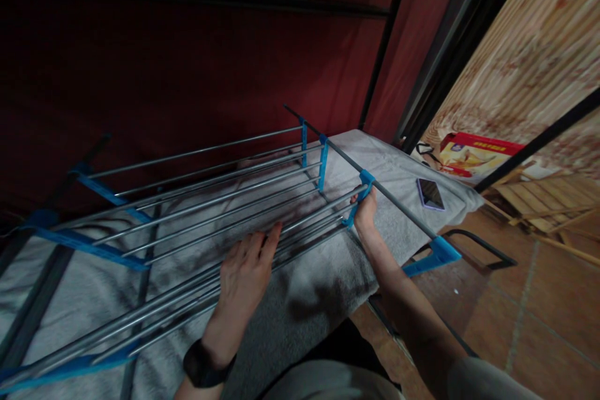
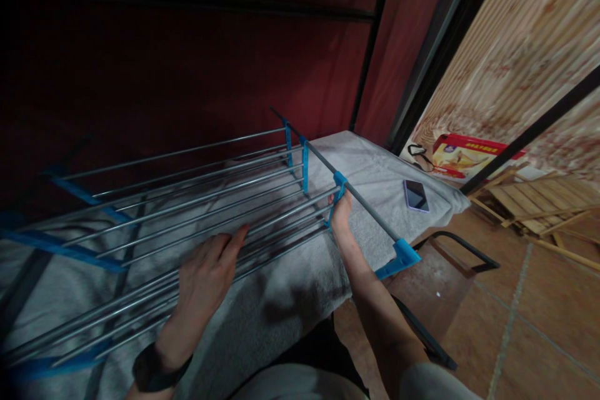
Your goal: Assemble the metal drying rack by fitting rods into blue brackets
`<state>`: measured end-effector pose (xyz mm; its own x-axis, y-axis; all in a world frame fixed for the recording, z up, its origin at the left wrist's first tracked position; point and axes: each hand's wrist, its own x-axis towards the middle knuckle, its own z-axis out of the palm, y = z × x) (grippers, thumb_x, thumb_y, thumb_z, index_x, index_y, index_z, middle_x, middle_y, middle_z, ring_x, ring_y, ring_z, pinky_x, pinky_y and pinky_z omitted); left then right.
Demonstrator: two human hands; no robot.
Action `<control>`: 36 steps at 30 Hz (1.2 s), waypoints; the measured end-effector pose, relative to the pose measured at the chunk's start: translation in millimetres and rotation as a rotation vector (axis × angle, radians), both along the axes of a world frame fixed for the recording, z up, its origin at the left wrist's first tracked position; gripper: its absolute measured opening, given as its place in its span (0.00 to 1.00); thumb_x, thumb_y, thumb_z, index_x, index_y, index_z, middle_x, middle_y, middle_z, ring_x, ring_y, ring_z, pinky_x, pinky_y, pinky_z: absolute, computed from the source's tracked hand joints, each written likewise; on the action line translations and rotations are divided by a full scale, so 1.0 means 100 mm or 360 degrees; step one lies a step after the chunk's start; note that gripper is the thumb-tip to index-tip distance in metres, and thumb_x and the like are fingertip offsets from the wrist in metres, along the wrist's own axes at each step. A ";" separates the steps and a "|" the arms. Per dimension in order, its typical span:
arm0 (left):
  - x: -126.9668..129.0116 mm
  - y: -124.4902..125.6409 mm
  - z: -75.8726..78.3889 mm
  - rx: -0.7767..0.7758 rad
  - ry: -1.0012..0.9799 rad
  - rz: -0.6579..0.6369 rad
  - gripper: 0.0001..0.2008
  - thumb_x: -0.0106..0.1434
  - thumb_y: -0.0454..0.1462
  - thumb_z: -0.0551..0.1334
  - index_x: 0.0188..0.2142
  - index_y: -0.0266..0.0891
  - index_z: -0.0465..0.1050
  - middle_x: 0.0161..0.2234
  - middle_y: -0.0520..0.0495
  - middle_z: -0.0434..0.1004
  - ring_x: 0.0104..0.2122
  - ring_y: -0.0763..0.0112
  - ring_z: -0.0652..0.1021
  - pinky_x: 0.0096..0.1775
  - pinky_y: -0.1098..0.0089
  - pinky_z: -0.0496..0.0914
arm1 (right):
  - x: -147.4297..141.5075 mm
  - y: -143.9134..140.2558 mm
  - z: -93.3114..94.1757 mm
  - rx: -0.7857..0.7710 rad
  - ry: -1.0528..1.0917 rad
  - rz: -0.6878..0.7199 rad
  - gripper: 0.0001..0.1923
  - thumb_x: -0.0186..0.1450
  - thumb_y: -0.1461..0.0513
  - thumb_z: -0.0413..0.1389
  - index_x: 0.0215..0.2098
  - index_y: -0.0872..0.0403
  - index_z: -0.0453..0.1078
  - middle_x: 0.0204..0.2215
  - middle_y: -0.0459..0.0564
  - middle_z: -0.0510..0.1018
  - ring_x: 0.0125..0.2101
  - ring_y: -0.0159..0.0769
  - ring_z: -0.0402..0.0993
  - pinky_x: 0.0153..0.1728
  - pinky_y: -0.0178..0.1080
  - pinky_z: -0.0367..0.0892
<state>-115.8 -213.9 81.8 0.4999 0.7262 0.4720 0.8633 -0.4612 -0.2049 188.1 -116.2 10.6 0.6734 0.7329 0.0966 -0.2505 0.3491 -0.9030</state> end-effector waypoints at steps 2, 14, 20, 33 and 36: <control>0.00 -0.01 0.04 -0.0016 0.0024 0.0011 0.26 0.67 0.28 0.54 0.62 0.44 0.68 0.38 0.43 0.77 0.38 0.63 0.76 0.40 0.64 0.69 | -0.01 0.00 0.00 0.0038 -0.0077 -0.0097 0.16 0.66 0.48 0.52 0.27 0.48 0.60 0.17 0.36 0.64 0.17 0.27 0.60 0.19 0.31 0.60; 0.05 0.00 0.10 -0.0093 0.0055 0.0046 0.24 0.68 0.29 0.53 0.61 0.45 0.69 0.37 0.43 0.76 0.37 0.63 0.77 0.38 0.65 0.69 | -0.02 0.04 -0.01 0.0032 -0.0122 -0.0133 0.18 0.64 0.46 0.51 0.27 0.48 0.60 0.16 0.36 0.63 0.16 0.27 0.58 0.18 0.31 0.58; 0.05 0.02 0.13 -0.0143 0.0034 0.0058 0.25 0.67 0.29 0.53 0.61 0.46 0.70 0.38 0.43 0.77 0.37 0.64 0.77 0.37 0.66 0.69 | -0.02 0.06 0.00 0.0017 -0.0073 -0.0116 0.23 0.63 0.40 0.50 0.24 0.48 0.58 0.16 0.37 0.61 0.16 0.28 0.57 0.18 0.33 0.58; 0.01 0.00 0.08 -0.0099 -0.0039 0.0005 0.23 0.67 0.30 0.55 0.60 0.44 0.70 0.39 0.43 0.78 0.37 0.63 0.77 0.40 0.65 0.68 | -0.02 0.07 0.01 0.0047 -0.0058 -0.0106 0.22 0.64 0.42 0.51 0.23 0.48 0.59 0.15 0.37 0.62 0.16 0.27 0.58 0.17 0.32 0.58; -0.09 -0.04 0.12 -0.0038 -0.0042 0.0070 0.23 0.68 0.29 0.54 0.61 0.42 0.69 0.40 0.44 0.79 0.37 0.61 0.77 0.41 0.63 0.67 | -0.02 0.08 0.02 0.0049 -0.0012 -0.0092 0.23 0.66 0.42 0.48 0.22 0.48 0.58 0.14 0.37 0.61 0.16 0.28 0.57 0.17 0.32 0.58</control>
